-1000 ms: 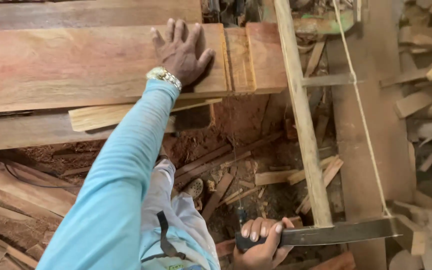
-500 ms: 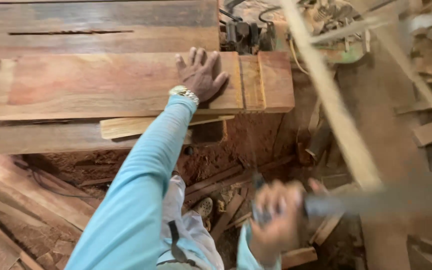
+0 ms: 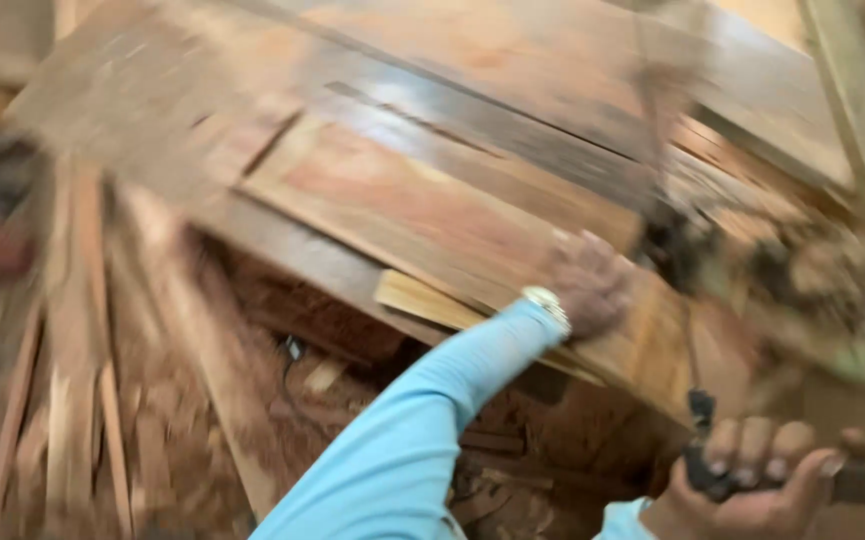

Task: Sawing multiple parallel decorative notches into a wooden plank using a bow saw.

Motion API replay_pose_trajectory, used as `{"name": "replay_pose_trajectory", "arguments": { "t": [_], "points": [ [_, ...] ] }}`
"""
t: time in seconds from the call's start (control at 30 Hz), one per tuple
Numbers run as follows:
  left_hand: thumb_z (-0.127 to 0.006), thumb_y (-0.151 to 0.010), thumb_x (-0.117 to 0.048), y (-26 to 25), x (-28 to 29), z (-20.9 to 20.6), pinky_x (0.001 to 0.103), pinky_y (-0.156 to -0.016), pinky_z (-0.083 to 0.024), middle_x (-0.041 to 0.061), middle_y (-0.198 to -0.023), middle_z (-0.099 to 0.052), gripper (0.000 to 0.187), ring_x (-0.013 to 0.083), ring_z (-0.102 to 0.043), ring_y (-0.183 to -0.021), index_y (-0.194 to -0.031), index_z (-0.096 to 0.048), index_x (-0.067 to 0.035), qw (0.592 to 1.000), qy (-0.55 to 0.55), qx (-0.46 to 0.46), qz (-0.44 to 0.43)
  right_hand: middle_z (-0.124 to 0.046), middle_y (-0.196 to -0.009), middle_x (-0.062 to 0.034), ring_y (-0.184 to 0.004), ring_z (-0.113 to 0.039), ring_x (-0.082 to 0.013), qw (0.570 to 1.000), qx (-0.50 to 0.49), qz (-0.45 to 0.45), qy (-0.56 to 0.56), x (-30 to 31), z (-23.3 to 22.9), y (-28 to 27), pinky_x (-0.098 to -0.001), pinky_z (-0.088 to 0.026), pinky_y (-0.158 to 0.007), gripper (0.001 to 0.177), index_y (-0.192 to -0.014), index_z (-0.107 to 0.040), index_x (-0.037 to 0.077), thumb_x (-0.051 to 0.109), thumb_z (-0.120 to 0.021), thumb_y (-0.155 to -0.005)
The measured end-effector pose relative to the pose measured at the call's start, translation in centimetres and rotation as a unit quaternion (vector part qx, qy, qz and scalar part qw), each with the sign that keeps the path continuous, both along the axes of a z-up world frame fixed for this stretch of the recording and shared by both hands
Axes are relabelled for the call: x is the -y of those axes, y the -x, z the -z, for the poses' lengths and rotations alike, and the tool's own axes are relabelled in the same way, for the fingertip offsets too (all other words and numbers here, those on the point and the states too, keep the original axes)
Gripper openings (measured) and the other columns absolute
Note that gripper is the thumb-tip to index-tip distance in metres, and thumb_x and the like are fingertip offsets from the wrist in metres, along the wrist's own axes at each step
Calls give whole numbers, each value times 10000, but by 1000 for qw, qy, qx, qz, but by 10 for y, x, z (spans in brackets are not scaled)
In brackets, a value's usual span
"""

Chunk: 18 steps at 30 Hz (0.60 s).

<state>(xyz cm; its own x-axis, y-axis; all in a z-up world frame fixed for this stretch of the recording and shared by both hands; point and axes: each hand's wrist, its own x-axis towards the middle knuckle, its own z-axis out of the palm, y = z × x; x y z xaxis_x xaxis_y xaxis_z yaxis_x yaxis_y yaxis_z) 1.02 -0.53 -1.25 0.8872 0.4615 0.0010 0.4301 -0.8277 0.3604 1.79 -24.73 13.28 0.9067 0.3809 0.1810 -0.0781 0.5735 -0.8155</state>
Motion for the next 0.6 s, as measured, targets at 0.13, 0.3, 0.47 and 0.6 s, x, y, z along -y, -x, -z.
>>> {"name": "replay_pose_trajectory", "arguments": {
  "t": [0.13,0.3,0.47,0.6],
  "points": [
    [-399,-970,-493,-3,10,0,825,-1158,-85,251,-1612,-379,631,513,-270,-1519,-1516,-471,-183,1000,-21,19,10,-355,-749,28,-602,-319,-95,993,-13,-110,-31,-84,48,-94,-264,-332,-554,386,-919,-443,129,240,-690,-1194],
    [-389,-995,-556,-4,16,7,826,-1185,-75,260,-1626,-388,675,514,-293,-1539,-1546,-471,-173,999,-34,16,-2,-374,-772,39,-622,-339,-68,972,-70,-220,-50,-204,75,-150,-226,-341,-569,175,-1164,-526,121,182,-688,-1192],
    [-405,-841,-662,-16,34,48,827,-1143,-74,275,-1595,-385,829,483,-303,-1507,-1510,-464,-176,995,-11,95,-4,-373,-766,33,-633,-355,-66,956,-119,-262,-59,-264,143,-204,-222,-357,-582,145,-1220,-537,91,166,-662,-1221],
    [-383,-1014,-605,-32,46,79,812,-1262,-68,176,-1702,-364,723,415,-289,-1624,-1611,-462,-207,991,-114,60,-46,-542,-847,-13,-717,-524,-135,911,-113,-153,367,-283,177,-232,-305,-453,-616,373,-1110,-617,50,410,-715,-1102]
  ]
}}
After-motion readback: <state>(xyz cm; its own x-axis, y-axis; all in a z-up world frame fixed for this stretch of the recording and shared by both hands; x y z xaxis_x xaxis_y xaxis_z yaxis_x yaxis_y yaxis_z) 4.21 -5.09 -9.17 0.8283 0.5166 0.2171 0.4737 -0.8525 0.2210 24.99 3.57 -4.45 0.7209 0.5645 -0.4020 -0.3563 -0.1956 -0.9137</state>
